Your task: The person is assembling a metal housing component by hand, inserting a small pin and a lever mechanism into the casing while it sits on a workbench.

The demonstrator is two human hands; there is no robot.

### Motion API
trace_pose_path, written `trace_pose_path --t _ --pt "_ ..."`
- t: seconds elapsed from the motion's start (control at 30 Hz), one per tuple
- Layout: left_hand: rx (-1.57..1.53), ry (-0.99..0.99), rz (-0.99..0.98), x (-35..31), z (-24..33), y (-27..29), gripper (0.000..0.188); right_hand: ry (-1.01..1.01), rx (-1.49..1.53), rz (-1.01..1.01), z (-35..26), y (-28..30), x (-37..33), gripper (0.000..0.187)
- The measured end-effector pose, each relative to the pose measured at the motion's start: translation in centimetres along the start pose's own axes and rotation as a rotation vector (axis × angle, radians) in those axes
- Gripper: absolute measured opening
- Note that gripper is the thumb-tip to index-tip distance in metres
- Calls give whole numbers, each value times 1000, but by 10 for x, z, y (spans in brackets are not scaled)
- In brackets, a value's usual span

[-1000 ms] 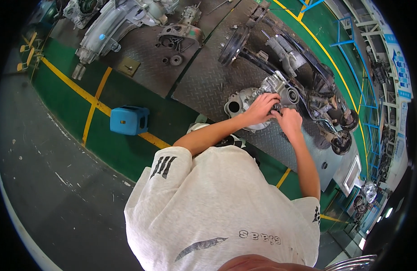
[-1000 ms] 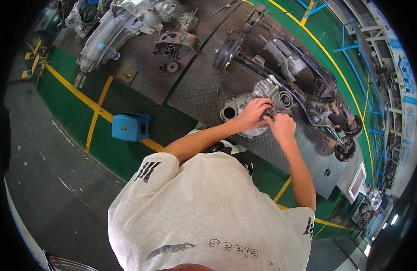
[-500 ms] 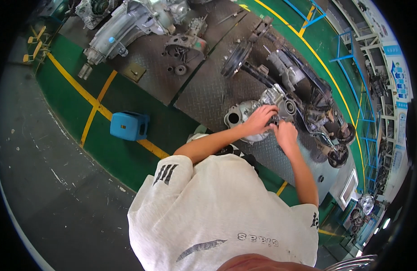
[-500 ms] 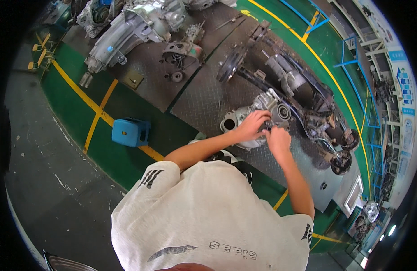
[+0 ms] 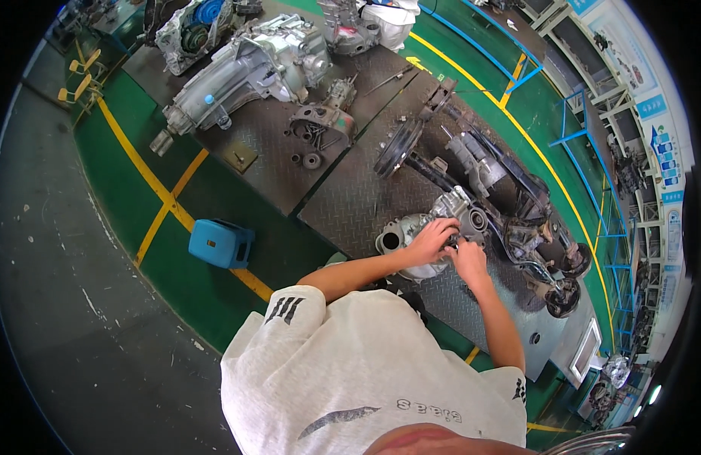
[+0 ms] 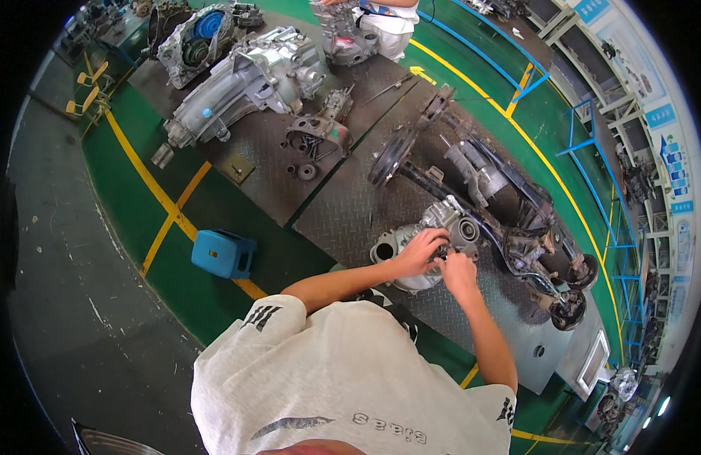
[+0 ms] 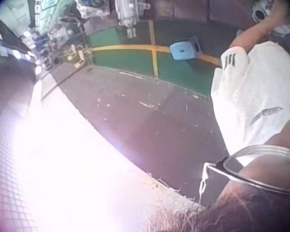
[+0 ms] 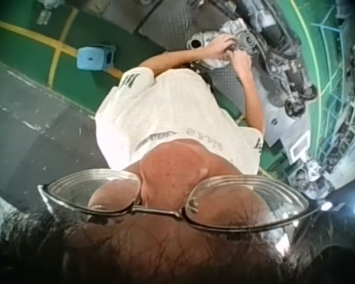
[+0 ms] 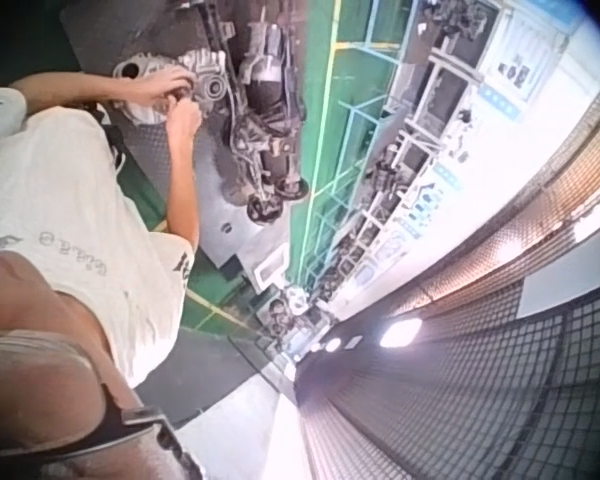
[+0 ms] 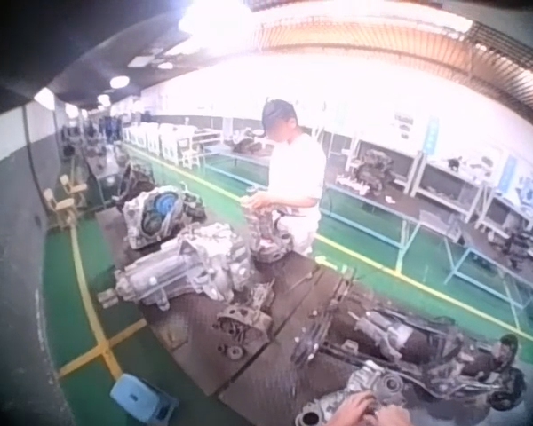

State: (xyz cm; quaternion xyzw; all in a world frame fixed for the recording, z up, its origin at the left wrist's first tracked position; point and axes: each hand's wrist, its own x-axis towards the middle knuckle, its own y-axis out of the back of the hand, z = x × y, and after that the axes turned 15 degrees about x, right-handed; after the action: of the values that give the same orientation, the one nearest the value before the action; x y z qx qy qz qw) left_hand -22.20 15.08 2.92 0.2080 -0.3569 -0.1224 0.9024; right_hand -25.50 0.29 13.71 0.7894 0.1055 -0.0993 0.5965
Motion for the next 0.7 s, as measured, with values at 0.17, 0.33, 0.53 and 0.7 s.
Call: trace_pose_path --t 0.17,0.33,0.53,0.7 --pt "1 5 -27 3 0 1 62 23 6 101 0 -7 -4 34" --pt "26 7 -51 0 -1 0 63 62 -3 126 7 -15 -7 36" --pt "32 10 -36 0 0 -4 57 -37 -25 194 7 -15 -2 38" --pt "71 -10 -49 -1 -2 -3 53 -5 -23 175 10 -19 -8 36"
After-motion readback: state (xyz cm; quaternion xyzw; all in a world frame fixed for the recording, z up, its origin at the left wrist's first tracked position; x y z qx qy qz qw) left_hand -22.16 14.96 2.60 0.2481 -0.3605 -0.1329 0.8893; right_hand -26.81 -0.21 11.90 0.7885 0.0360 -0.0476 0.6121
